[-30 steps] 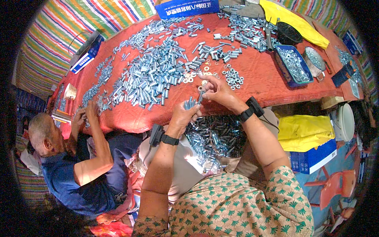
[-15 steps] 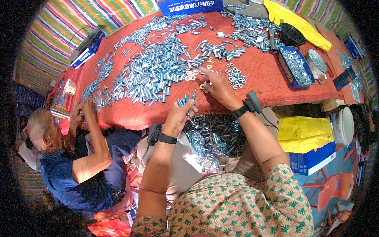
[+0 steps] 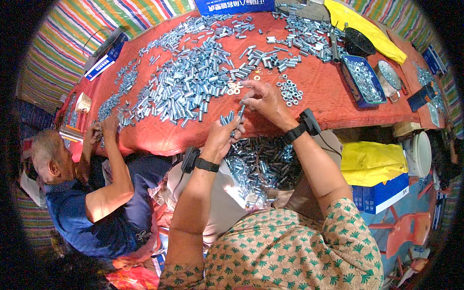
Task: Sorting metal bolts and washers on a work table.
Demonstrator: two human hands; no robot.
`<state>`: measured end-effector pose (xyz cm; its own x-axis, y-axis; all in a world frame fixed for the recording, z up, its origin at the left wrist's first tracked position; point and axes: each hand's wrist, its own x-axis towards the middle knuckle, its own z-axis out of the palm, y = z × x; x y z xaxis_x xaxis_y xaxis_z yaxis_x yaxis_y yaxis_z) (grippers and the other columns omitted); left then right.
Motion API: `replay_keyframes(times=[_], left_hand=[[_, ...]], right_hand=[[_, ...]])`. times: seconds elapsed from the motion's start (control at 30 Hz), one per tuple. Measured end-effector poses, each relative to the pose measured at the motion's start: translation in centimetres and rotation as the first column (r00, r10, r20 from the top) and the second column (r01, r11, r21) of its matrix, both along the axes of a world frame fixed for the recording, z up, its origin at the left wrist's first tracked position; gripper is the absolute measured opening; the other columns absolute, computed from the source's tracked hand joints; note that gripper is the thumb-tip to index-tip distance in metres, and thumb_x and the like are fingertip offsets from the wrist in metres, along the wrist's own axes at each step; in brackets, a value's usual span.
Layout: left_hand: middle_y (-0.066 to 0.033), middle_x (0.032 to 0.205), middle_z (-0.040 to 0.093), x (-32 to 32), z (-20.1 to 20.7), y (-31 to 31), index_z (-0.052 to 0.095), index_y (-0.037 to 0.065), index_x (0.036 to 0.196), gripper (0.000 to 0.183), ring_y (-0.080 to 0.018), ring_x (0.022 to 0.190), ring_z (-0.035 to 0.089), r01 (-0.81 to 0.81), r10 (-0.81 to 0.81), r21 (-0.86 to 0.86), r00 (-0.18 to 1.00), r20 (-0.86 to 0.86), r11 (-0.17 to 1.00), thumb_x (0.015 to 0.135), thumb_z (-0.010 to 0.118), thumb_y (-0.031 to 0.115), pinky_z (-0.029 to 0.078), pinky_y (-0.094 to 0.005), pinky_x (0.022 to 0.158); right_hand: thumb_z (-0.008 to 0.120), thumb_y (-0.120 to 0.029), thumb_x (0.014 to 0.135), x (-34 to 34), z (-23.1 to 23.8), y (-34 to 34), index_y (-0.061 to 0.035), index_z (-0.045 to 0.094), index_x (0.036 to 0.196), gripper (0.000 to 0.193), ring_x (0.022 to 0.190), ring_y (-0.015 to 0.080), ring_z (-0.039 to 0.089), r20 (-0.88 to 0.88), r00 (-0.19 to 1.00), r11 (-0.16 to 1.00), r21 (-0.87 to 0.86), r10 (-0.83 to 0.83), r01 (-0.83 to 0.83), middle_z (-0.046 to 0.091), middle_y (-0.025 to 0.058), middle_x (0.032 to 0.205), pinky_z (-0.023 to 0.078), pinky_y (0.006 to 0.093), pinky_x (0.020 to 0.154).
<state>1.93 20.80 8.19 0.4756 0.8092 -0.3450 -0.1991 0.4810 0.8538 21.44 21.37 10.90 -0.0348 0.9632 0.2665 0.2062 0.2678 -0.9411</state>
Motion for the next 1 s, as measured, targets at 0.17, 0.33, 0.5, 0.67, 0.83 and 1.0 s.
replay_keyframes(times=[0.17, 0.33, 0.5, 0.67, 0.83, 1.0], left_hand=[[-0.0027, 0.071, 0.064, 1.1, -0.1, -0.4, 0.064, 0.001, 0.098, 0.023, -0.0052, 0.053, 0.053, 0.012, -0.003, -0.080, 0.994, 0.113, 0.997, 0.093, 0.064, 0.024, 0.037, -0.0182, 0.045], [-0.0035, 0.073, 0.063, 1.8, -0.3, -0.5, 0.059, 0.000, 0.106, 0.028, -0.0057, 0.053, 0.051, -0.038, 0.064, -0.108, 0.967, 0.248, 0.993, 0.095, 0.062, 0.025, 0.035, -0.0188, 0.044], [-0.0041, 0.073, 0.063, 2.0, 0.0, -0.5, 0.060, 0.002, 0.103, 0.024, -0.0061, 0.053, 0.051, -0.071, 0.067, 0.037, 0.994, 0.086, 0.997, 0.094, 0.062, 0.024, 0.036, -0.0191, 0.045], [-0.0048, 0.072, 0.064, 1.8, 0.0, -0.6, 0.060, 0.005, 0.096, 0.019, -0.0067, 0.054, 0.052, -0.061, 0.056, 0.074, 0.996, 0.071, 0.995, 0.094, 0.062, 0.023, 0.037, -0.0191, 0.046], [-0.0060, 0.074, 0.064, 2.0, -0.1, -0.6, 0.059, 0.005, 0.094, 0.017, -0.0080, 0.056, 0.053, -0.098, 0.092, 0.038, 0.988, 0.126, 0.994, 0.094, 0.062, 0.022, 0.038, -0.0209, 0.047], [-0.0053, 0.074, 0.063, 1.6, 0.2, 0.0, 0.060, 0.003, 0.097, 0.018, -0.0083, 0.056, 0.052, -0.187, 0.176, 0.050, 0.970, 0.166, 0.981, 0.095, 0.062, 0.021, 0.038, -0.0218, 0.047]], right_hand=[[0.064, -0.002, 0.085, -0.3, 0.6, -1.2, -0.0081, 0.056, 0.127, 0.043, 0.079, 0.0135, 0.066, 0.195, 0.977, 0.985, 0.165, -0.082, 0.049, 0.069, 0.0077, 0.087, 0.052, 0.0286, 0.065], [0.065, 0.004, 0.083, -1.0, 0.5, -1.9, -0.0098, 0.055, 0.127, 0.048, 0.081, 0.0229, 0.068, 0.252, 0.934, 0.907, 0.397, -0.255, 0.141, 0.068, 0.0119, 0.089, 0.053, 0.0344, 0.069], [0.063, 0.006, 0.083, -0.4, -0.4, -1.7, -0.0095, 0.055, 0.128, 0.048, 0.083, 0.0226, 0.067, 0.343, 0.899, 0.888, 0.449, -0.271, 0.097, 0.067, 0.0097, 0.092, 0.054, 0.0321, 0.070], [0.065, 0.006, 0.079, -1.1, -0.4, -2.1, -0.0096, 0.055, 0.126, 0.050, 0.082, 0.0262, 0.067, 0.268, 0.929, 0.885, 0.452, -0.255, 0.112, 0.066, 0.0111, 0.090, 0.053, 0.0347, 0.069], [0.064, 0.007, 0.083, -0.5, -0.3, -2.3, -0.0058, 0.056, 0.127, 0.047, 0.085, 0.0210, 0.068, 0.479, 0.843, 0.826, 0.558, -0.243, -0.079, 0.067, 0.0092, 0.094, 0.054, 0.0316, 0.070], [0.065, 0.005, 0.080, 0.3, -0.4, -2.3, -0.0079, 0.055, 0.128, 0.050, 0.084, 0.0276, 0.066, 0.315, 0.910, 0.888, 0.447, -0.269, 0.107, 0.067, 0.0119, 0.095, 0.052, 0.0367, 0.069]])
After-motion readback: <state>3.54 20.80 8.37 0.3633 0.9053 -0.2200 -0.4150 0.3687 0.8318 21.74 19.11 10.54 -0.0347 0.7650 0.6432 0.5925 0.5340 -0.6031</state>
